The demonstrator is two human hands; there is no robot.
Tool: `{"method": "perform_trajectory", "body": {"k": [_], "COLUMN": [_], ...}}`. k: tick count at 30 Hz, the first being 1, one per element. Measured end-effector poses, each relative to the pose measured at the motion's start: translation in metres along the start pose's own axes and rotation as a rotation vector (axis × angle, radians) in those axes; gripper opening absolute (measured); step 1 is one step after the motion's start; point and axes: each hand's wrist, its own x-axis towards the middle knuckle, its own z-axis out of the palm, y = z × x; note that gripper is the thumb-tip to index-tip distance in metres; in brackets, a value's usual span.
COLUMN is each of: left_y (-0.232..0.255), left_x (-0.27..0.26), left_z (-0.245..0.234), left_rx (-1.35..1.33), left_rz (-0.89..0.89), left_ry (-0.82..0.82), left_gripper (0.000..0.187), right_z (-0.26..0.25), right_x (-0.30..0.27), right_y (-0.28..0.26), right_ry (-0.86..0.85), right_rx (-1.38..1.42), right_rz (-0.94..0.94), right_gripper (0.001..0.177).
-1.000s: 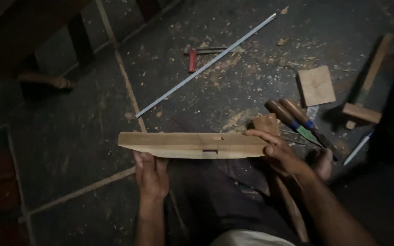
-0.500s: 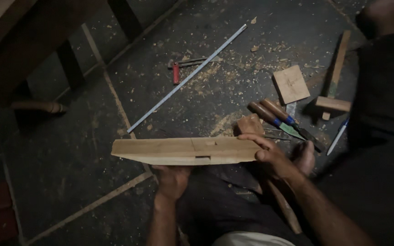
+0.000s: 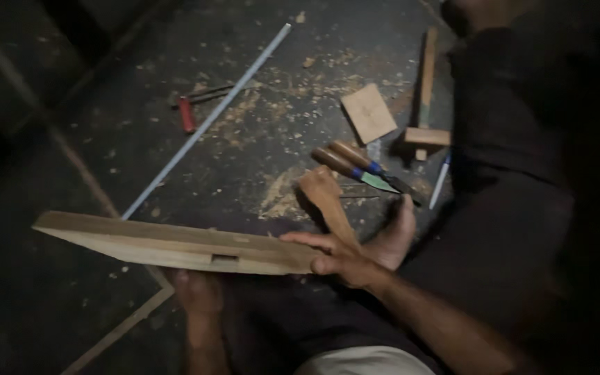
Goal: The person works on a piece of wood by hand, using a chisel to carve out sections and smoothing the edges.
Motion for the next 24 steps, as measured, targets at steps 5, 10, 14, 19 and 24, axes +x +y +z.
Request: {"method": "perform_trajectory", "body": {"k": [5,10,14,19,24], "left_y": [0.013,-0.039,-0.052,-0.033,-0.033], "left_x": [0.009,0.015,0.01,0.007,-0.007], "left_z": [0.01,-0.009,-0.018,0.006,0.025], "left_rx": [-0.37,-0.98,-0.907,-0.538,-0.455], "left_rz": [-0.198,-0.208,-0.35,-0.73,-0.642], "left_ry": [-0.122,-0.261,-0.242,-0.112,-0.121], "left_gripper": [0.075,0.081,0.078,0.077,0.077], "right_z": [0.009,-0.018,-0.109,-0.176,-0.131], "right_x": [0.008,0.014,0.013,0.031,0.035], "right_y": [0.013,-0.011,-0.026,0.006,-0.01], "right_ry": [-0.067,-0.038,0.687,0.704,0.763], "right_rx": [0.156,-0.773,-1.419,-1.961,-2.115], "right_rz": [0.046,-0.256,0.172,0.025,-0.237], "right_gripper": [0.083,0.02,0.023,0.037,0.047]}}
